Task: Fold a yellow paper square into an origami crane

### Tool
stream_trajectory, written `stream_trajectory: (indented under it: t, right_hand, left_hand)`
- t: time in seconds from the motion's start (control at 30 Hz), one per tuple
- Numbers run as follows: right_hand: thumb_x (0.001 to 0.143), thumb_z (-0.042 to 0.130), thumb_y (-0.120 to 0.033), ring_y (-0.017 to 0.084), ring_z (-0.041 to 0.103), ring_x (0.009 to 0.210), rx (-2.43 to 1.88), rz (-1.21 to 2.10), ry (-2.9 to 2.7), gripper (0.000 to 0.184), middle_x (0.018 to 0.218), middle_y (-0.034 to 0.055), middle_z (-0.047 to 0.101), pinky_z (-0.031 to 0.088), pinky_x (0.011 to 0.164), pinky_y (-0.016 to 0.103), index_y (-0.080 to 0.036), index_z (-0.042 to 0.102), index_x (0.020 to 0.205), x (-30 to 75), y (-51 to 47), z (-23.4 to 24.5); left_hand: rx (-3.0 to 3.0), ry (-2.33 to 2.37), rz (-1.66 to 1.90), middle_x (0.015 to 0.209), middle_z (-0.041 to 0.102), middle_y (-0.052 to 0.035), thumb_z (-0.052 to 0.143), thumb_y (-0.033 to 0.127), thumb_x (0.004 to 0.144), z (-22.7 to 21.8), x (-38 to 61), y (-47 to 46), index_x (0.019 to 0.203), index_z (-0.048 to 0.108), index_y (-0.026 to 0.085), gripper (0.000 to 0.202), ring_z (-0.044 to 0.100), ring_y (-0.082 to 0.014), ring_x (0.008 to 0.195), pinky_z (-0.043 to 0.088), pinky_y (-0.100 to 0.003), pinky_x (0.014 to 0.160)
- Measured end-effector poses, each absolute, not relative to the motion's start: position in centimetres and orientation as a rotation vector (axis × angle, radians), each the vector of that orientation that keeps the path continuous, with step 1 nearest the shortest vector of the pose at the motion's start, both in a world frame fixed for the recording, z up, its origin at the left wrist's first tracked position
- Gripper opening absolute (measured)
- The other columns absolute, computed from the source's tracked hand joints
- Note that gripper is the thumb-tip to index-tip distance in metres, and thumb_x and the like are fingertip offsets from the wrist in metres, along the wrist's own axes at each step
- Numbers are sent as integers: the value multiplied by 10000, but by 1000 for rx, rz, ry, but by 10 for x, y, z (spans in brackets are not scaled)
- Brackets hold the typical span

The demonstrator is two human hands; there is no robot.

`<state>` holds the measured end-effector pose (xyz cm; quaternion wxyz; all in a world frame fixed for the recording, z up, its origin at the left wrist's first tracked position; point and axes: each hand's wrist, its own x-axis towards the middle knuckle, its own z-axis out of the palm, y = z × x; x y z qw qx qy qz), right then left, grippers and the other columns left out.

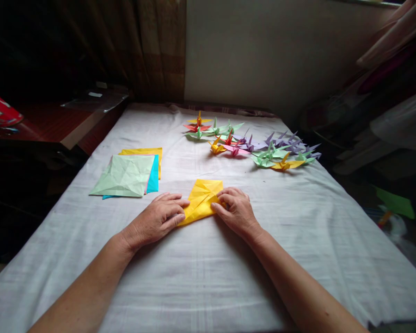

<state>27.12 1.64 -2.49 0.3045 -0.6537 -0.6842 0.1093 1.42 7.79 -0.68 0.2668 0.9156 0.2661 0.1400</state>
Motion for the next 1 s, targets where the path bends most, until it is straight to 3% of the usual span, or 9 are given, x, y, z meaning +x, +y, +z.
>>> stream_trajectory:
  t: [0.5,0.73,1.0]
  right_hand:
    - [800,723,-324,211,565,911,-1892,118,-1771,174,886,18,678,332,795,346,-219,645,685,263,18,-28]
    - [816,707,-331,207,545,891,-1898,71,-1777,198,886,16,666,311,775,343,-217,623,678,261,17,-28]
    - [835,644,-348,219,539,897,-1901,70,-1770,176,891,35,656,324,785,344,-224,598,719,261,17,-31]
  left_hand:
    - [2513,797,355,1270,671,-19,617,263,881,-11,15,71,863,641,227,47,512,-245,1287,293,-498,1151]
    - [2593,737,400,1279,653,-25,579,268,928,-12,15,69,1137,683,303,236,532,-235,1260,310,-481,1145]
    - [2637,755,337,1307,641,-17,563,271,946,-10,16,68,1126,706,342,240,523,-256,1279,319,-520,1125]
